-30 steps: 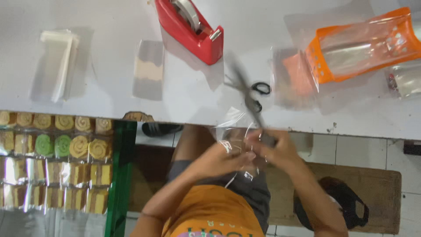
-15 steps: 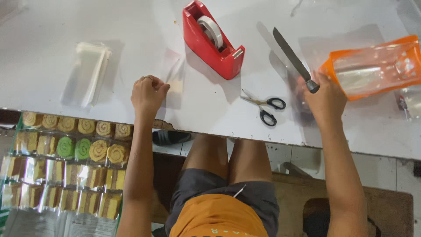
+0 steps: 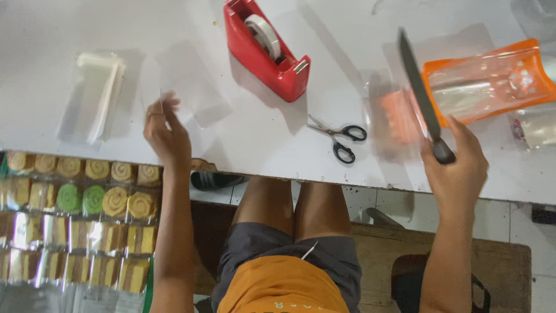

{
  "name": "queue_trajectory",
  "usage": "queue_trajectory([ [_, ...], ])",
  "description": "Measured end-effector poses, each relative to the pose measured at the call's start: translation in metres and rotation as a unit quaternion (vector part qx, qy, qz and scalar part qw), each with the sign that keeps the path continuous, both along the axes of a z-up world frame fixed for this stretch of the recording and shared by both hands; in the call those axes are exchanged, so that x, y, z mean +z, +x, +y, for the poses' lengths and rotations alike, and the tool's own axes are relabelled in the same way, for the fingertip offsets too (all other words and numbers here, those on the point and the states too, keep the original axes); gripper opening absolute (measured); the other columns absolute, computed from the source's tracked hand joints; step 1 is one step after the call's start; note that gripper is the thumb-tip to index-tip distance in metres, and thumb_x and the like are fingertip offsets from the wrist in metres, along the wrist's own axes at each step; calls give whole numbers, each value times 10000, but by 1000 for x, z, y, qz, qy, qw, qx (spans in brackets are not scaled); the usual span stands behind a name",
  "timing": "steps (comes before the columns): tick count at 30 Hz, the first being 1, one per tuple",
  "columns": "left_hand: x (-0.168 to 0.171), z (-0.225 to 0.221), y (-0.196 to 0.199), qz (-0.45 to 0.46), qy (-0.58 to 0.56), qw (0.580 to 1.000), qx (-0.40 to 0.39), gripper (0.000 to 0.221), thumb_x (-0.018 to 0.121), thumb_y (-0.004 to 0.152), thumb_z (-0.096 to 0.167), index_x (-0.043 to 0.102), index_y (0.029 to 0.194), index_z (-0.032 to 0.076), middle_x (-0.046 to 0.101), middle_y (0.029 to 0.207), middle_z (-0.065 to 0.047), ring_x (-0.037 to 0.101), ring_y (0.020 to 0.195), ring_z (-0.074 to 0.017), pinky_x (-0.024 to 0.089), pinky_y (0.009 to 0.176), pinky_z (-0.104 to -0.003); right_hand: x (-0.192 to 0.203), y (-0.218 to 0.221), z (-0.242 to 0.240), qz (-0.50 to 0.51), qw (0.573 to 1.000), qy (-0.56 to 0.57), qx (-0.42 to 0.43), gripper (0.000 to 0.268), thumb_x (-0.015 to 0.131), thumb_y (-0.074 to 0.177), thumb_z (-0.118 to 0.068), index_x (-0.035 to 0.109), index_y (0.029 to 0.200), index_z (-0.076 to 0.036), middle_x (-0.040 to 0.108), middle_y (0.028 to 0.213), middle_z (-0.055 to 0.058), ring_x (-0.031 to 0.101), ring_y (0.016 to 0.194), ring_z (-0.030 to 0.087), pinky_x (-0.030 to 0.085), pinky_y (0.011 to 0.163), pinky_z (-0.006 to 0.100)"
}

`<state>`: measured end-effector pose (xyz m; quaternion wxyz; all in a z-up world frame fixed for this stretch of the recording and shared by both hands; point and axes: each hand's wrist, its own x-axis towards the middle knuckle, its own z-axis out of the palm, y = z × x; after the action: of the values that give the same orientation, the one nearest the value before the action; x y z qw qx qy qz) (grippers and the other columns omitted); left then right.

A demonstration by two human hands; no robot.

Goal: The person prepares plastic sleeves by cutting them with a knife and kemudian packages bakery items into them using tape.

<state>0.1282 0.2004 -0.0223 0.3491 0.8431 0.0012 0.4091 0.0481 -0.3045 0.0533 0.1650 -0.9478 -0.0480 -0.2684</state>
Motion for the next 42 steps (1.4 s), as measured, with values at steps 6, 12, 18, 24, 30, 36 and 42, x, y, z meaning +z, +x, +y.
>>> queue_trajectory([
  [6,-17,2,5,13,-134,991,-1,332,452,1164,122,599,874,51,515,700,-18,272,515,-92,202,497,-290,0,-49,13,63,994,80,-46,427,784,1036,-117,688,1400,85,701,1347,252,673,1085,349,518,830,440],
  [12,56,-89,-39,159,-530,789,-267,177,645,933,179,571,1083,121,778,866,-155,799,834,-297,633,826,-363,-28,-87,68,280,888,351,-96,280,708,928,-302,747,1174,-174,750,1131,-6,668,718,133,467,427,255],
  [18,66,-131,-59,204,-555,758,-274,466,773,876,155,565,1276,37,786,909,-152,791,970,-277,639,948,-386,-73,-116,94,291,908,300,20,328,676,911,-317,775,1085,-58,783,950,17,712,858,135,559,777,297],
  [24,57,-145,-59,183,-587,756,-223,487,759,899,187,542,1317,62,789,961,-157,793,949,-247,661,828,-383,-87,-133,88,165,953,239,86,205,695,955,-206,699,1027,-13,663,883,50,595,773,151,486,730,306],
  [30,69,-148,-62,198,-596,752,-203,483,755,897,218,548,1315,90,800,983,-128,800,952,-264,674,830,-413,-84,-138,96,176,959,211,70,306,713,938,-241,743,1169,-41,747,999,69,705,876,171,563,755,342],
  [36,58,-153,-63,194,-613,736,-214,446,735,916,152,554,1317,74,794,982,-159,800,939,-299,659,792,-381,-88,-133,96,144,969,187,78,274,737,936,-193,721,1139,-9,707,973,85,663,831,179,528,758,332],
  [42,47,-168,-86,182,-606,715,-297,438,741,949,111,554,1344,82,781,1071,-165,750,848,-153,648,826,-340,-62,-121,108,173,959,219,58,333,680,973,-254,728,1207,-23,716,967,63,650,838,159,529,745,324],
])
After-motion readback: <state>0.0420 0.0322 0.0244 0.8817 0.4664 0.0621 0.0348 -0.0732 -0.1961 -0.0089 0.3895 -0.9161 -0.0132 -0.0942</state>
